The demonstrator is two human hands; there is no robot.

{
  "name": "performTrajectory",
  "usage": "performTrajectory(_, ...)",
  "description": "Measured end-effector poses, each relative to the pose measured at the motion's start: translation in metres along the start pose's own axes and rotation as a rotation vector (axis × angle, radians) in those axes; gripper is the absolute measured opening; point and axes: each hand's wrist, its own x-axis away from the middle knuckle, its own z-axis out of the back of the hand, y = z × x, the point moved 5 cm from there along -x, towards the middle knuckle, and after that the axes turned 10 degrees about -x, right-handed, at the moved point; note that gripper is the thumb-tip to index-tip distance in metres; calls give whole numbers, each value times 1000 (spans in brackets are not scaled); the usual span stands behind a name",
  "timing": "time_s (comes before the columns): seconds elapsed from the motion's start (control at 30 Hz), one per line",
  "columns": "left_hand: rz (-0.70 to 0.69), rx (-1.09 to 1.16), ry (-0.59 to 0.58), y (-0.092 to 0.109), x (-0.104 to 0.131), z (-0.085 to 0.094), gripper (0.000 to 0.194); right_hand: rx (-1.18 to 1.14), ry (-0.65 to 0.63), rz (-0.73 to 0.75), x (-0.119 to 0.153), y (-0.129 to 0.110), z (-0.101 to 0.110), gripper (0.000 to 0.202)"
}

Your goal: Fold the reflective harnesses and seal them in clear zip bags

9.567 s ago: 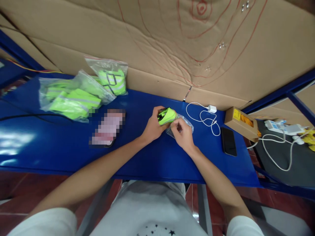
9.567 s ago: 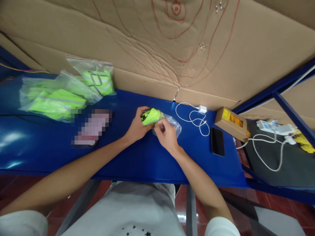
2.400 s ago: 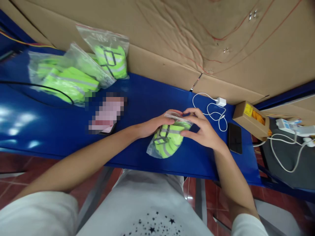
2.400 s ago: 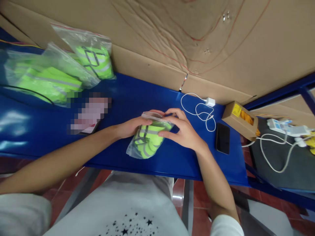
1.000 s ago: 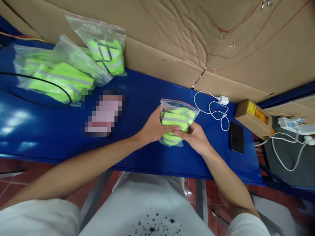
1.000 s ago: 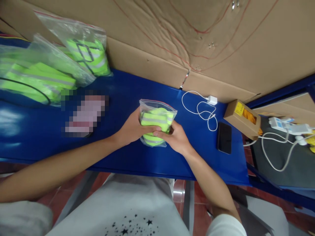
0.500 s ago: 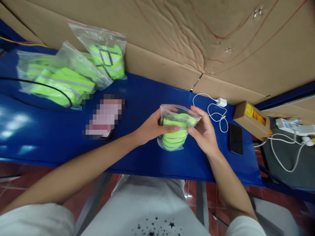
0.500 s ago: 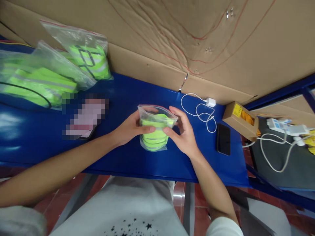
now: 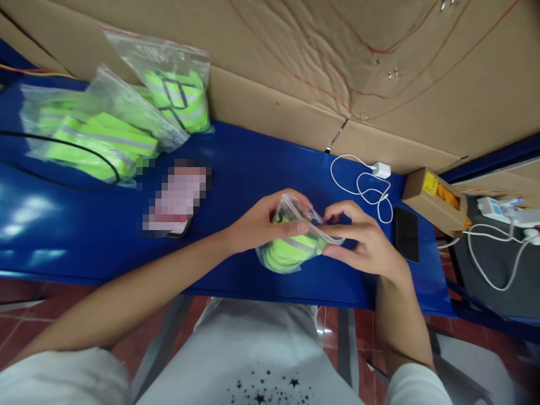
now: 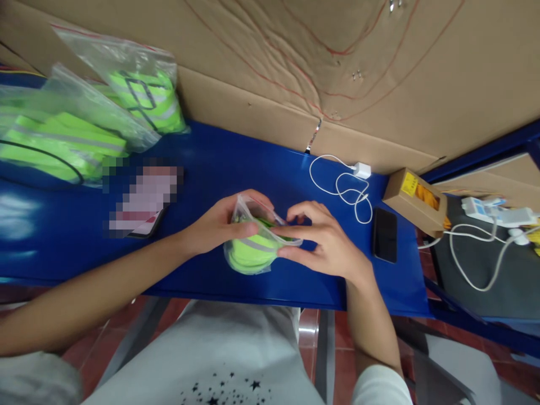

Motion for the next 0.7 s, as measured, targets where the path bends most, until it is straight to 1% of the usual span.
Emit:
performTrajectory(0.07,70,50,-86,1,1,-1,56,-89,33,-8,3,-4,8,25)
performTrajectory(0.13,92,-3,-115,5,1,0,47,-152,104,-17,5,-7,14,14)
performTrajectory(0.17,87,-45,-106,7,2,0,41,-163,125,-27,5,-7,15,10)
performTrajectory(0.2,82,-78,-88,8,2,1,36,-165,133,-42,5,-7,15,10)
performTrajectory(0.3,96,-100,-24,8,3,3,34,-142,142,-107,5,-1,12,15)
performTrajectory(0.4,131,-52,-53,5,3,1,34,-189,230,-188,8,7,15,16)
performTrajectory(0.47,139,-42,-83,5,2,1,38,-249,235,-261,11,13,15,18)
performTrajectory(0.53,142,-53,-70,6,2,2,33,-275,234,-314,14,17,15,24)
performTrajectory(0.6,148,-29,-42,6,1,3,28,-261,302,-317,15,17,16,23)
performTrajectory(0.7,173,111,-18,1,0,2,30,-239,426,-290,14,15,17,19)
